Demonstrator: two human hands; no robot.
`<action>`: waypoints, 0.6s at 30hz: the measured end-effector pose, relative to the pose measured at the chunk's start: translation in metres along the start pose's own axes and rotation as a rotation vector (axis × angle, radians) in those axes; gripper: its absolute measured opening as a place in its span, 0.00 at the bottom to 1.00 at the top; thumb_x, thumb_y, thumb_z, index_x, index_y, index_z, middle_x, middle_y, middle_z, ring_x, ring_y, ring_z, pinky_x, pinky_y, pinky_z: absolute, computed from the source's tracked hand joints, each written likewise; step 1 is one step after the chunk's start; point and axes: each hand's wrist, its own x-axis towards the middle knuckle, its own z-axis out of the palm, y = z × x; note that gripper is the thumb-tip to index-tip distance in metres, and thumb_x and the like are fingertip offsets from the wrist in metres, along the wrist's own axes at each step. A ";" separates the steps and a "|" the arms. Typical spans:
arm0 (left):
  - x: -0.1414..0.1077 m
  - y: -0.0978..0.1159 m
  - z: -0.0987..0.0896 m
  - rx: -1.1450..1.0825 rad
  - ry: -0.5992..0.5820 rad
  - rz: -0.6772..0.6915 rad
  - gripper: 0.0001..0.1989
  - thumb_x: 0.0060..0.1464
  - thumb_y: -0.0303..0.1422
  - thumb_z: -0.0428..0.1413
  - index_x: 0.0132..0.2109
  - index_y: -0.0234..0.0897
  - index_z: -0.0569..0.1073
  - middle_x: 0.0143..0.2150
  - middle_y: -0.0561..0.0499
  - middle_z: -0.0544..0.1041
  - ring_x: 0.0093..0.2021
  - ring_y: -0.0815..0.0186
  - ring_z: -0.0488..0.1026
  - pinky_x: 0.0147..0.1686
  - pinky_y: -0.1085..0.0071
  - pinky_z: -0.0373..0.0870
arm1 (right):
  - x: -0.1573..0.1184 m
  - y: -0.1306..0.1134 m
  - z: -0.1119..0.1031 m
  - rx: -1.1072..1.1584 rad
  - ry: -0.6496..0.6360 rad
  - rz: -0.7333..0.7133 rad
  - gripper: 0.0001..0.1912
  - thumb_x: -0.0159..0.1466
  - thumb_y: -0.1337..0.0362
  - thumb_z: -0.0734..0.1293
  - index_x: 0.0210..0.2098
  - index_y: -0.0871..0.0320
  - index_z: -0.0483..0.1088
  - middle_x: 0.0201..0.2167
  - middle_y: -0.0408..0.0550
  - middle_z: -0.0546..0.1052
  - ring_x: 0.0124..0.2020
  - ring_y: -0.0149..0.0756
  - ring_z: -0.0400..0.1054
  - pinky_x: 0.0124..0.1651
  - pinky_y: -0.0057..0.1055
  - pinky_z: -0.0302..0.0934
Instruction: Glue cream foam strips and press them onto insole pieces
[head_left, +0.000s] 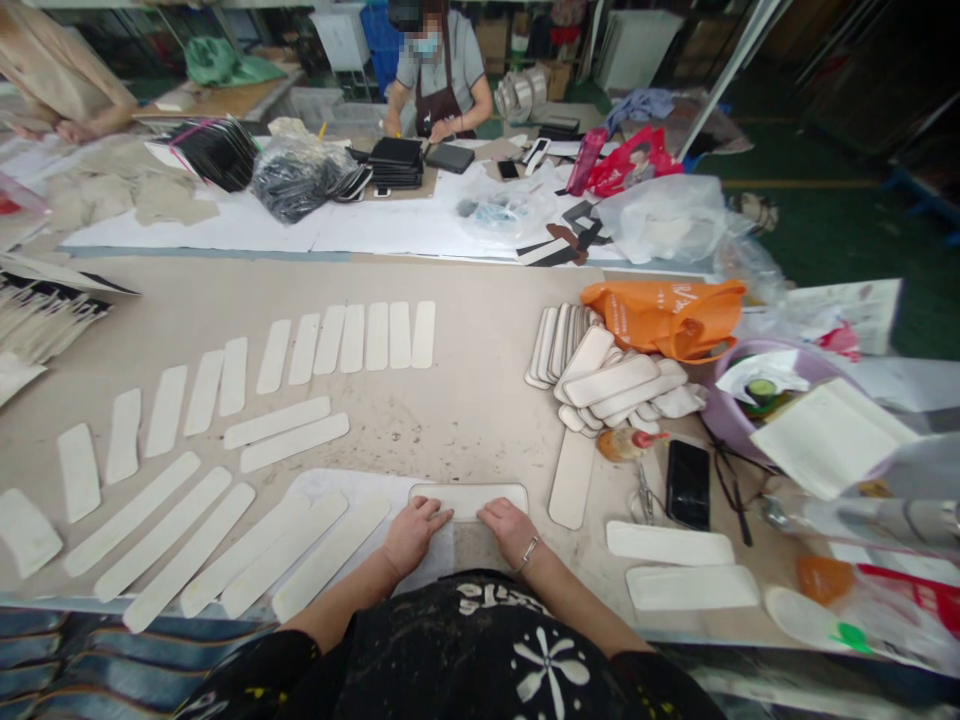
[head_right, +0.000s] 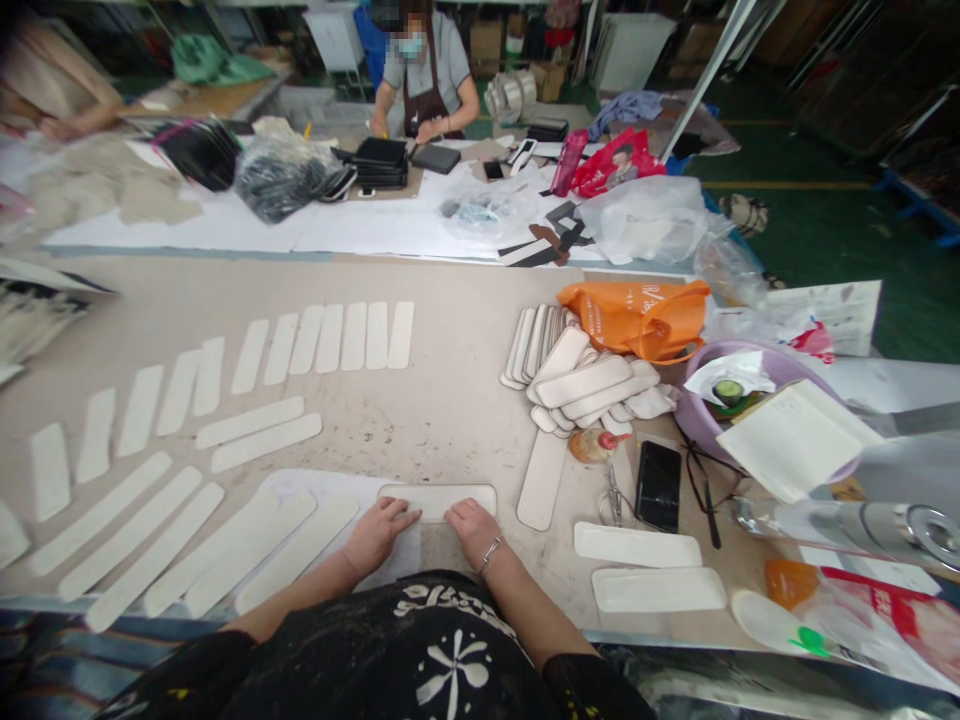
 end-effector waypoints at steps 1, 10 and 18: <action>0.000 0.000 0.000 0.002 0.000 0.001 0.22 0.56 0.24 0.45 0.55 0.44 0.69 0.46 0.45 0.68 0.47 0.59 0.60 0.49 0.61 0.62 | 0.001 -0.001 0.000 -0.005 -0.004 0.004 0.10 0.62 0.74 0.59 0.38 0.60 0.70 0.35 0.50 0.72 0.40 0.36 0.62 0.46 0.33 0.60; 0.002 -0.001 0.000 0.085 0.015 0.035 0.21 0.56 0.22 0.46 0.55 0.42 0.68 0.47 0.45 0.68 0.47 0.58 0.59 0.49 0.62 0.63 | 0.001 -0.010 -0.006 -0.070 0.023 0.062 0.11 0.61 0.72 0.61 0.42 0.58 0.70 0.34 0.48 0.73 0.39 0.37 0.64 0.42 0.32 0.62; 0.007 0.001 -0.002 0.068 -0.036 0.018 0.20 0.58 0.24 0.44 0.55 0.42 0.69 0.47 0.44 0.68 0.47 0.58 0.59 0.49 0.60 0.63 | 0.020 -0.022 0.015 -0.058 0.024 0.023 0.40 0.61 0.49 0.62 0.64 0.65 0.47 0.65 0.60 0.50 0.66 0.49 0.41 0.65 0.48 0.42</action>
